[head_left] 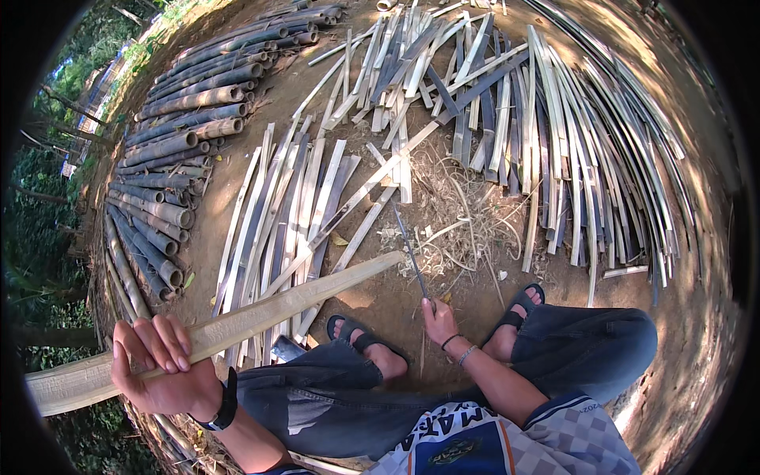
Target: The person shaves a piece of bamboo by hand using a large knife, repeatedly drawing the blade along the surface to remove layers.
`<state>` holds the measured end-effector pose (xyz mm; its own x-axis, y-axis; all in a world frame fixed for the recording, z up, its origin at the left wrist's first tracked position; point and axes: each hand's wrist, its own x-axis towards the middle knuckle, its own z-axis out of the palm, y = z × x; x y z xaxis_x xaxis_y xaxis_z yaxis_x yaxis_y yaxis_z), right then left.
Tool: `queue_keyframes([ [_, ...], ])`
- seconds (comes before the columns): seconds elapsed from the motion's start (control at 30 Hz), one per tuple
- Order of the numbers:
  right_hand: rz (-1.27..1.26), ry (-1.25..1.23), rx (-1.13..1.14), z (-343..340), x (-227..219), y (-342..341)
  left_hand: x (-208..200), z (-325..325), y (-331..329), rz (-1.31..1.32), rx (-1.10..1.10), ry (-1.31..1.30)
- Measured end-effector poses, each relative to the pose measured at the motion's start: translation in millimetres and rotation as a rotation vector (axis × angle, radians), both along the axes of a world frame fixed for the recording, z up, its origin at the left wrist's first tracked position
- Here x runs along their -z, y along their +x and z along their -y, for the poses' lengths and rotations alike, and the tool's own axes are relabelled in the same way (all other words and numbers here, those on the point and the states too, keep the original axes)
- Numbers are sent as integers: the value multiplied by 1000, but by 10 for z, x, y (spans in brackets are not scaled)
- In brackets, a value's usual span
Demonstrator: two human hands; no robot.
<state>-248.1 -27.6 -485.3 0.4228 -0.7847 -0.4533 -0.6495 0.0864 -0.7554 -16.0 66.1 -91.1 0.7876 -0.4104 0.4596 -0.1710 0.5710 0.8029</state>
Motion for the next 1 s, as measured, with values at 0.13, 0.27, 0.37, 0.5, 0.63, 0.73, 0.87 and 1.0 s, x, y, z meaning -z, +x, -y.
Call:
queue_keyframes([
  [0.13, -285, 183, -223, 68, 210, -250, -39, 16, -1, -2, 27, -14],
  [0.27, -399, 73, -239, 48, 129, -213, -3, -65, -16, -10, -8, -5],
  [0.37, -478, -21, -261, 27, 111, -270, 1, -136, 44, -22, -42, -11],
  [0.5, -418, -41, -211, 166, 92, -274, -47, -448, 220, 5, -60, 1],
  [0.63, -135, 19, 35, 196, 164, -126, 30, -493, 280, 14, -111, -9],
  [0.73, 14, 112, 141, 301, -176, 10, 49, -504, 293, 1, -156, -60],
  [0.87, 30, 34, 170, 385, 9, -5, 182, -499, 384, -40, -117, -80],
  [1.0, -135, 89, -2, 295, 286, -52, 378, -496, 468, -113, -175, -67],
])
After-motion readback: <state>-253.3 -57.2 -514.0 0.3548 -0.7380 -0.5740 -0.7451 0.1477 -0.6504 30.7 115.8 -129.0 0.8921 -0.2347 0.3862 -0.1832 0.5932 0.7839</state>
